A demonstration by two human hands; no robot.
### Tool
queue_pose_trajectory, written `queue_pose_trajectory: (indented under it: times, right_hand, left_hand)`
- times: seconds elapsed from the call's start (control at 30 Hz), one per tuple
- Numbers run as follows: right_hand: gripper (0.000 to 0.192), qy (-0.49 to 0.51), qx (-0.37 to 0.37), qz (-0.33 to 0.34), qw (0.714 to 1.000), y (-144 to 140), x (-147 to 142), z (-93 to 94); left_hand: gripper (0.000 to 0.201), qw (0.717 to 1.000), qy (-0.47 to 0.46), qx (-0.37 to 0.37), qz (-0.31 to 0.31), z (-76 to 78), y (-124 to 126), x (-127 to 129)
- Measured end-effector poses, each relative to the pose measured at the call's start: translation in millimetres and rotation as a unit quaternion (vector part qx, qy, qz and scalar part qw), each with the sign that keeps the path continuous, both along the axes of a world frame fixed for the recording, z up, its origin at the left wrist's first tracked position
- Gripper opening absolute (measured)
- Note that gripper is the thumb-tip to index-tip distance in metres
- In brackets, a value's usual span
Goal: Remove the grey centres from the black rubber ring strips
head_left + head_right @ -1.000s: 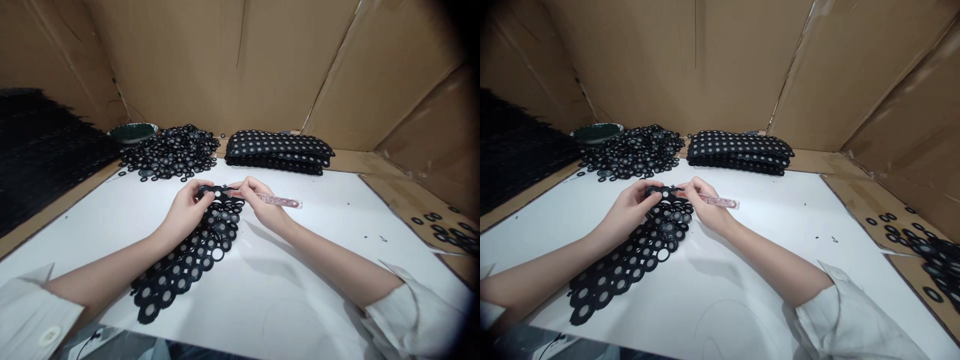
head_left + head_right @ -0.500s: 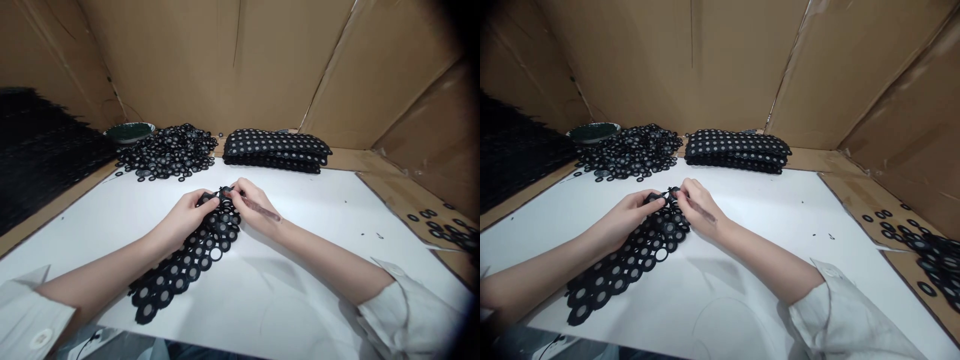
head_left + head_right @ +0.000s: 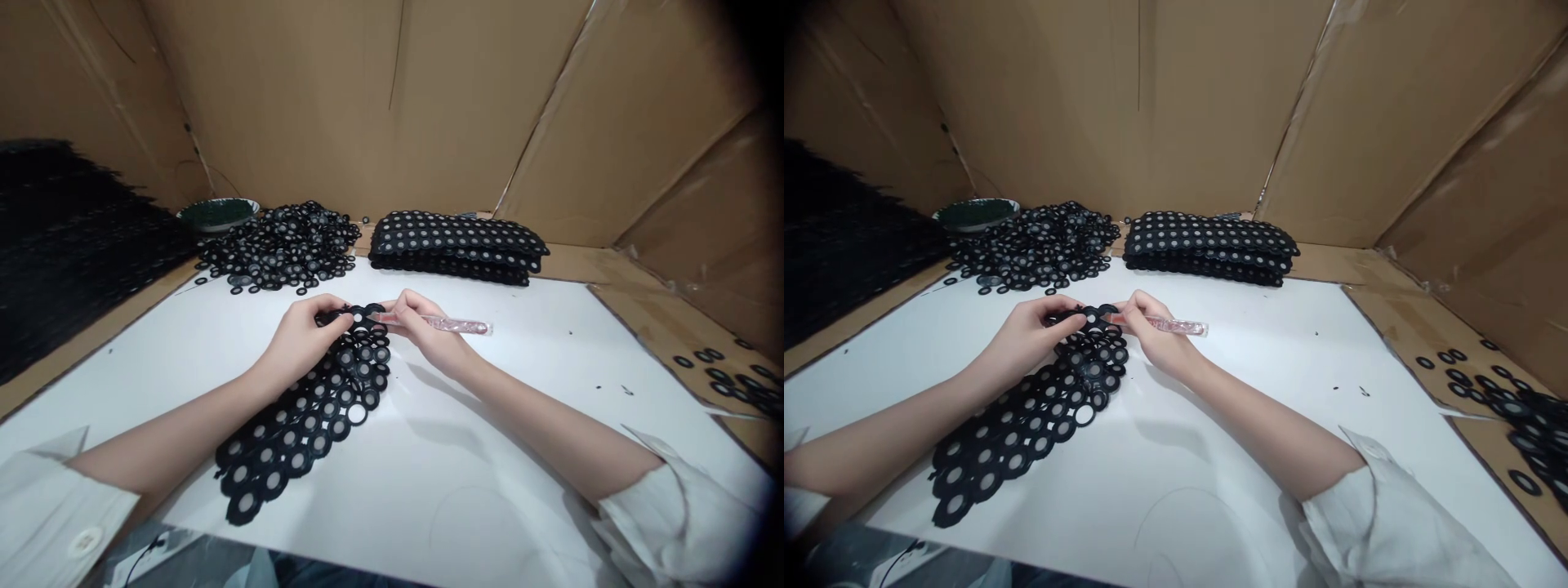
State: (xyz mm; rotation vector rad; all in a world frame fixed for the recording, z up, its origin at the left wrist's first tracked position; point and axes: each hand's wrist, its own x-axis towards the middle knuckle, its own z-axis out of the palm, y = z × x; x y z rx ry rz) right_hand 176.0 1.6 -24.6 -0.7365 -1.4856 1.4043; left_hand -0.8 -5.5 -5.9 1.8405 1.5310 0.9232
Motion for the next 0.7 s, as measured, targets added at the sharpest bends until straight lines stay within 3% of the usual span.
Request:
queue_pose_trajectory:
  times: [0.2, 0.37, 0.5, 0.6, 0.7]
  right_hand:
    - [0.019, -0.083, 0.053, -0.036, 0.994, -4, -2, -2.0]
    - [0.015, -0.223, 0.179, -0.074, 0.956, -15, -9, -1.1]
    - [0.015, -0.257, 0.239, -0.095, 0.931, -18, -13, -2.3]
    - [0.015, -0.258, 0.245, -0.111, 0.928, -13, -11, -2.7]
    - [0.016, -0.222, 0.183, -0.099, 0.953, -6, -6, -2.3]
  left_hand:
    - [0.019, 0.999, -0.017, -0.018, -0.023, -1.1, 1, 2]
    - [0.022, 0.997, -0.018, -0.064, -0.028, -3.8, -3, 4]
    - [0.023, 0.996, -0.023, -0.084, -0.026, -2.7, -12, 8]
    - [0.024, 0.995, -0.030, -0.086, -0.044, -0.7, -16, 11]
    - [0.029, 0.997, -0.003, -0.057, -0.045, -1.0, -12, 9]
